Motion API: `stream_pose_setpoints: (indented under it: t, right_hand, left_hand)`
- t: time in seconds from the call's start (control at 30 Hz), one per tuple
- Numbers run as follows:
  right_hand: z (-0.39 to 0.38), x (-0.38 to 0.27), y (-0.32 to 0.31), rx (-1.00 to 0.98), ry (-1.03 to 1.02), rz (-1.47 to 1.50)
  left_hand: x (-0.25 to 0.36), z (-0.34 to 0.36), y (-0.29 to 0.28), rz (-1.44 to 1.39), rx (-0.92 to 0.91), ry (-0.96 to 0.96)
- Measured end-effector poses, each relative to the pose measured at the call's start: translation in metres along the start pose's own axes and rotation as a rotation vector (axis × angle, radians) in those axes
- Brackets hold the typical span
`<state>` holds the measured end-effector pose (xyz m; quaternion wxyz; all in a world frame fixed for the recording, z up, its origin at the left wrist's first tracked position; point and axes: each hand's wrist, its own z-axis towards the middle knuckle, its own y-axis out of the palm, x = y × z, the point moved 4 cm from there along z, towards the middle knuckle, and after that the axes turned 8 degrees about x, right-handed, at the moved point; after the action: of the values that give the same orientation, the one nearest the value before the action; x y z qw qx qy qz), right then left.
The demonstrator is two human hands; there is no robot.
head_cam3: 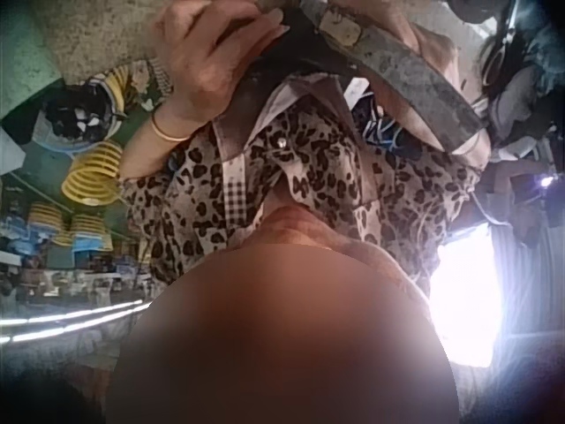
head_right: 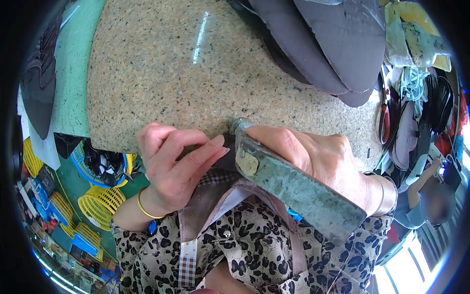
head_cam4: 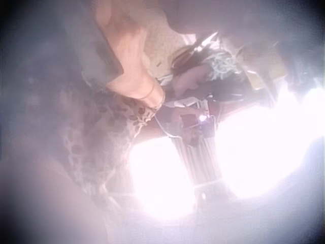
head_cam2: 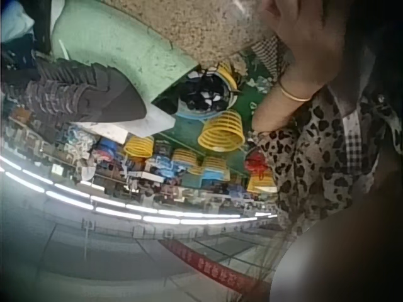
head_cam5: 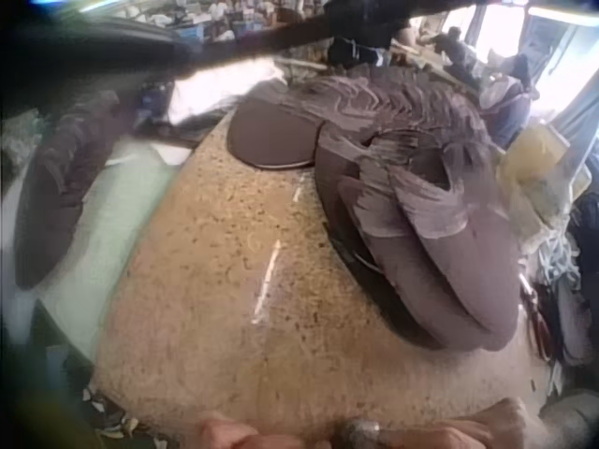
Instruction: The person assembles shoe components by hammering them onto a shoe upper and shoe base on a workbench.
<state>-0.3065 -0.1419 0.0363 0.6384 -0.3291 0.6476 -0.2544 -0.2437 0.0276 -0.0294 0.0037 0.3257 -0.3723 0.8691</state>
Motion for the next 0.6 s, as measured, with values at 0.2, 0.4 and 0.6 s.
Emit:
stream_pose_setpoints:
  t: [0.2, 0.4, 0.6]
  right_hand:
    - [0.003, -0.003, -0.003, 0.050, -0.005, -0.014]
    - [0.002, 0.000, 0.003, 0.084, -0.131, -0.051]
    - [0.005, -0.006, 0.002, -0.026, -0.074, -0.062]
  left_hand:
    - [0.008, 0.002, -0.001, 0.085, -0.010, 0.085]
    - [0.017, 0.008, -0.002, 0.157, -0.103, 0.155]
    - [0.015, 0.008, -0.004, 0.086, -0.118, 0.161]
